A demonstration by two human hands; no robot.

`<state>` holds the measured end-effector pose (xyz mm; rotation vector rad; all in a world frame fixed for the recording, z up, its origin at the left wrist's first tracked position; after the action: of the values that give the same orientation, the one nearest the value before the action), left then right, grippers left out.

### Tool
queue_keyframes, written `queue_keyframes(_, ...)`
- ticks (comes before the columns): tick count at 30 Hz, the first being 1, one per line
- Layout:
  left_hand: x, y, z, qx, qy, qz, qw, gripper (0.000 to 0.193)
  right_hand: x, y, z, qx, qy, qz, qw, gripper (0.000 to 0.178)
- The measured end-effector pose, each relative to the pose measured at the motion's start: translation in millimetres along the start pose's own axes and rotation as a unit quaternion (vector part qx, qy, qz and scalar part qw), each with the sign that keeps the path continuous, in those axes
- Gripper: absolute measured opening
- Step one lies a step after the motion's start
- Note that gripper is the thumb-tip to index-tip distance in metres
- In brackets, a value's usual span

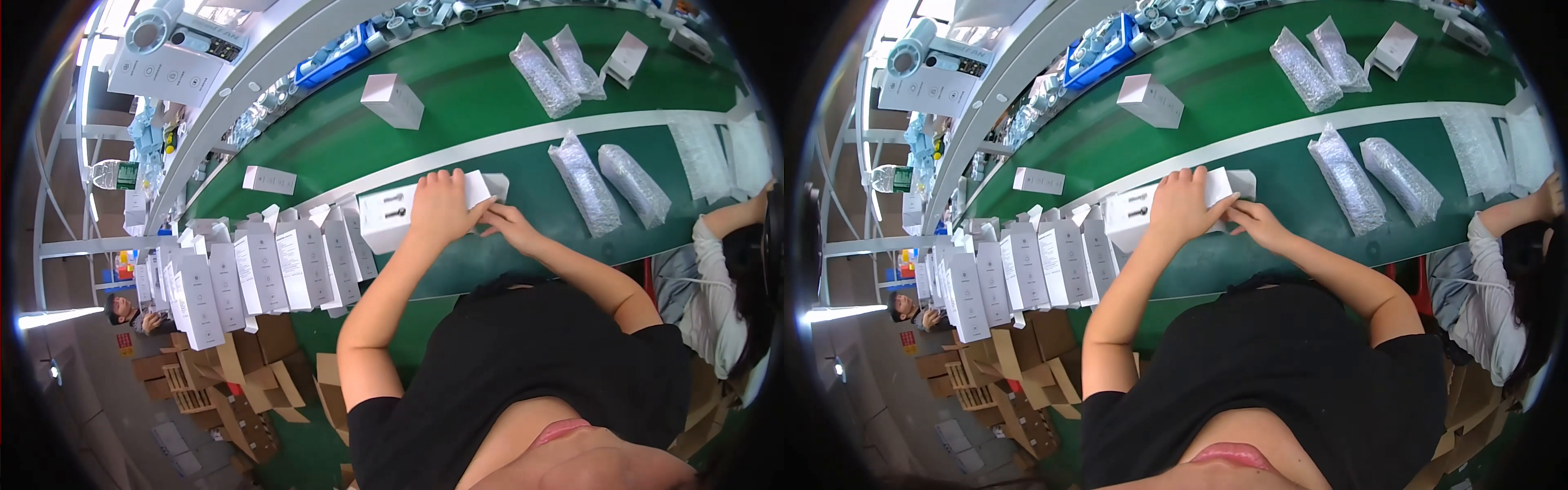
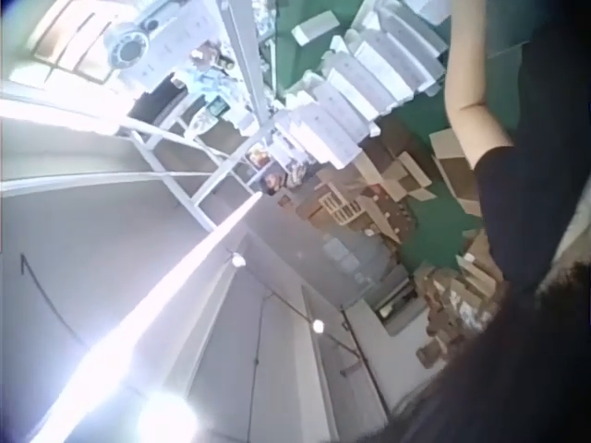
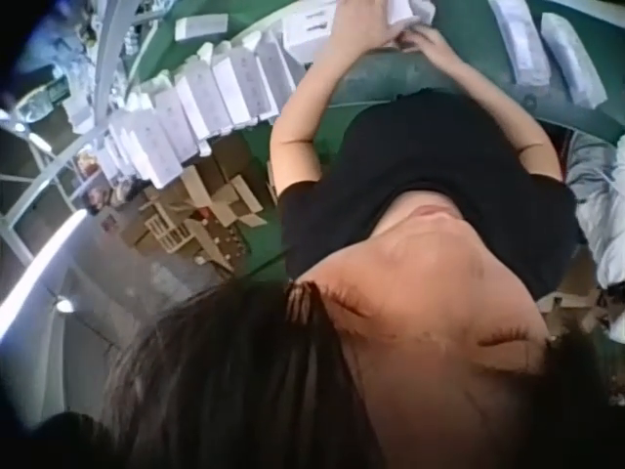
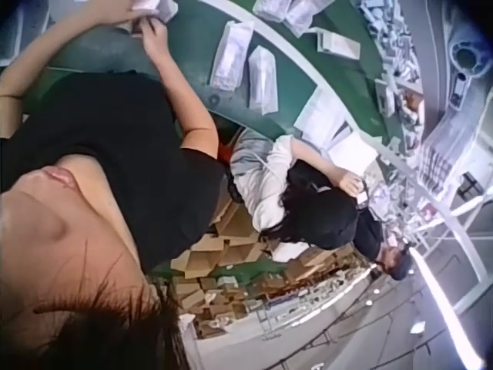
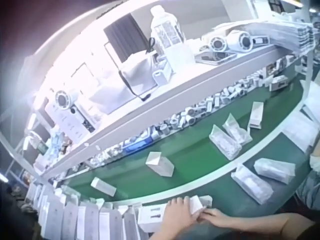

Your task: The person packages electronic components by hand, placing them into plastic packaging, then inserting the packaged components and an instruction sheet into a cardboard box, and finally placing the cardboard box into a shipping carton.

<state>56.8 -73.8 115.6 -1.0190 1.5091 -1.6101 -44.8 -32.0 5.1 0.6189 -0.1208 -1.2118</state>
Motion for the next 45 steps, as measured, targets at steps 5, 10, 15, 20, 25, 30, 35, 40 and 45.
queue_keyframes(5, 4, -12, -33, 0.272, 0.124, 0.103, 0.949, 0.052, 24, 23, -28, 0.22, 0.052, 0.05, 0.973, 0.039)
queue_keyframes(10, 9, -20, -38, 0.358, 0.186, 0.119, 0.907, 0.055, 41, 29, -23, 0.228, 0.007, 0.068, 0.971, 0.049)
queue_keyframes(15, 32, -30, 14, 0.124, 0.037, 0.085, 0.988, 0.053, 56, -1, 2, 0.114, 0.025, -0.018, 0.993, 0.038)
queue_keyframes(20, 6, 0, 139, -0.27, -0.245, -0.076, 0.928, 0.047, 104, -127, 130, 0.055, -0.21, -0.207, 0.954, 0.028)
queue_keyframes(25, -22, 81, 149, -0.44, -0.292, -0.122, 0.84, 0.048, 173, -248, 164, -0.562, -0.209, -0.443, 0.666, 0.037)
queue_keyframes(30, -31, 87, 144, -0.48, -0.294, -0.115, 0.818, 0.048, 202, -190, 110, -0.698, -0.091, -0.43, 0.566, 0.066)
queue_keyframes(35, -31, 91, 133, -0.523, -0.298, -0.096, 0.792, 0.048, 187, -143, 120, -0.565, -0.036, -0.366, 0.738, 0.054)
queue_keyframes(40, -30, 89, 120, -0.545, -0.317, -0.105, 0.769, 0.048, 128, -26, 169, -0.558, -0.144, -0.037, 0.816, 0.047)
queue_keyframes(45, -33, 85, 102, -0.499, -0.253, -0.203, 0.804, 0.05, 78, 91, 205, -0.62, -0.18, 0.19, 0.74, 0.045)
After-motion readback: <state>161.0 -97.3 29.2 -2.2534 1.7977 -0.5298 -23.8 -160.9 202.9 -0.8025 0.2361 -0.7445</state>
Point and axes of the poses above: each hand's wrist, its own x-axis towards the middle knuckle, its own y-axis out of the palm, z = x × y, the point moved 5 cm from there along x, towards the middle knuckle, and after that the axes turned 9 degrees about x, right-handed, at the moved point
